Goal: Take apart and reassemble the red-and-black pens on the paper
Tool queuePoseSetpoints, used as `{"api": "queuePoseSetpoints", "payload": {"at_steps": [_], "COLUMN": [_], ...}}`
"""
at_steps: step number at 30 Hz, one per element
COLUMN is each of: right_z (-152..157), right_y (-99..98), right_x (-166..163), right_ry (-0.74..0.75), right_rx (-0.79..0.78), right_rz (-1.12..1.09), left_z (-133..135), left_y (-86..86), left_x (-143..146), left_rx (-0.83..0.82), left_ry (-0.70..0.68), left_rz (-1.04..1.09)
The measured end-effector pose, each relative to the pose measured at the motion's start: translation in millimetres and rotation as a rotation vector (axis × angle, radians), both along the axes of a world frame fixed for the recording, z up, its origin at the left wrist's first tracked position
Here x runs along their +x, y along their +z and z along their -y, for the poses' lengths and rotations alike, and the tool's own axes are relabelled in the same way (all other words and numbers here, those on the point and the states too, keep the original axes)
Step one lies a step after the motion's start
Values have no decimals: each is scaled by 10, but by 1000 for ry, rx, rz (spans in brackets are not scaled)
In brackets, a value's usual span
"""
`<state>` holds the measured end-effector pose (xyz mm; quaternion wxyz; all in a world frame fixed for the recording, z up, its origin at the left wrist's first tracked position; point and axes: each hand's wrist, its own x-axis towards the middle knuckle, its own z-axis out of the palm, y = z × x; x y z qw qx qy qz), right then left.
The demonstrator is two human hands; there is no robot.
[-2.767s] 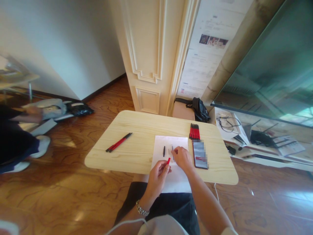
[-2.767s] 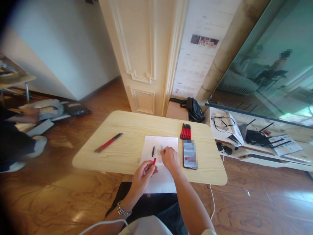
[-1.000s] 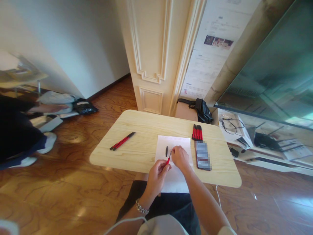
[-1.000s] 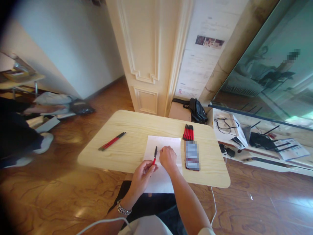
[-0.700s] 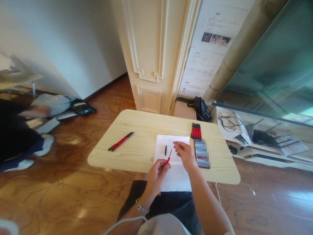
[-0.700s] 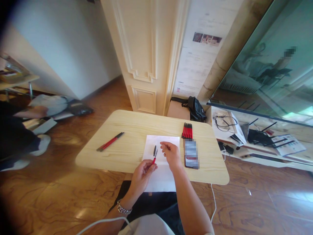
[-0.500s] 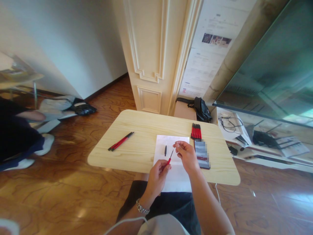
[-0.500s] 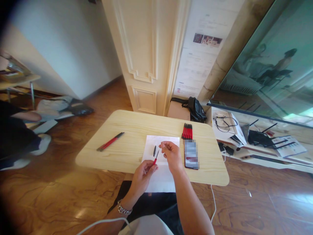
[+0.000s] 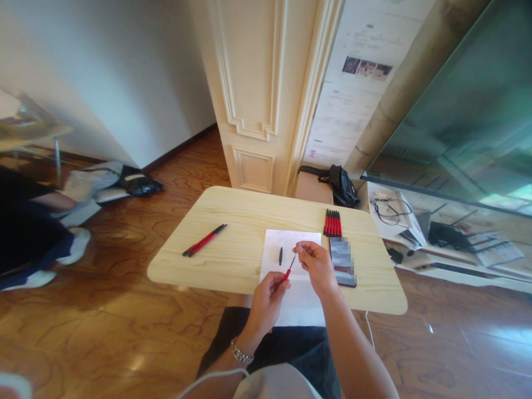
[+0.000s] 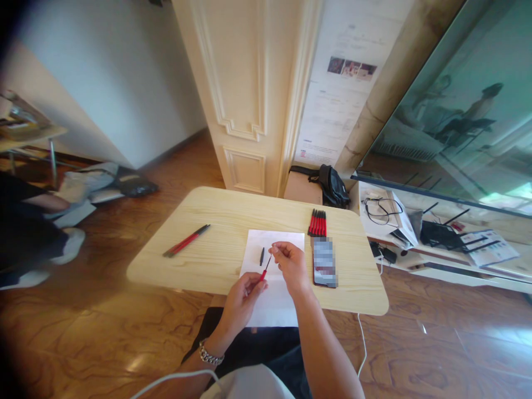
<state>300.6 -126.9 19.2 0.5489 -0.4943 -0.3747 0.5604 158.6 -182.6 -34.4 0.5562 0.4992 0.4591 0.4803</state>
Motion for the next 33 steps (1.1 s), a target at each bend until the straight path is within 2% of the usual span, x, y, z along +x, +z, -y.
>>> {"api": "queuePoseSetpoints", "payload": {"at_steps": [8,14,17,21,24,27,30,33], "right_z": [33,139,87,-113,-262,-363,-415,-424], "right_y": [-39,-211,-304,-364,-369,-378,-400,-393], "right_x": [-17,-34,15,-19,-160,-289,-292,-182], "right_ry": [26,175,272,208,165,176,178,148], "right_rx": [1,18,41,48,-53,-150,-159,-94], "right_rz": [93,289,386,752,1099,1286,1218,883], "left_z": [-13,-6,10,1,-16,-17,-10,-11], "left_y": [-10,-79,-109,-95,-74,-63,-61,-67], "left_x": [-5,-16,-49,-106,-134,-154,-177,-188], "left_rx": [7,-20,-45,-51,-42,-36,-41,-47], "left_ry": [2,26,49,70,74,74,74,78], "left_rz": [7,68,90,95,89,77,77,97]}}
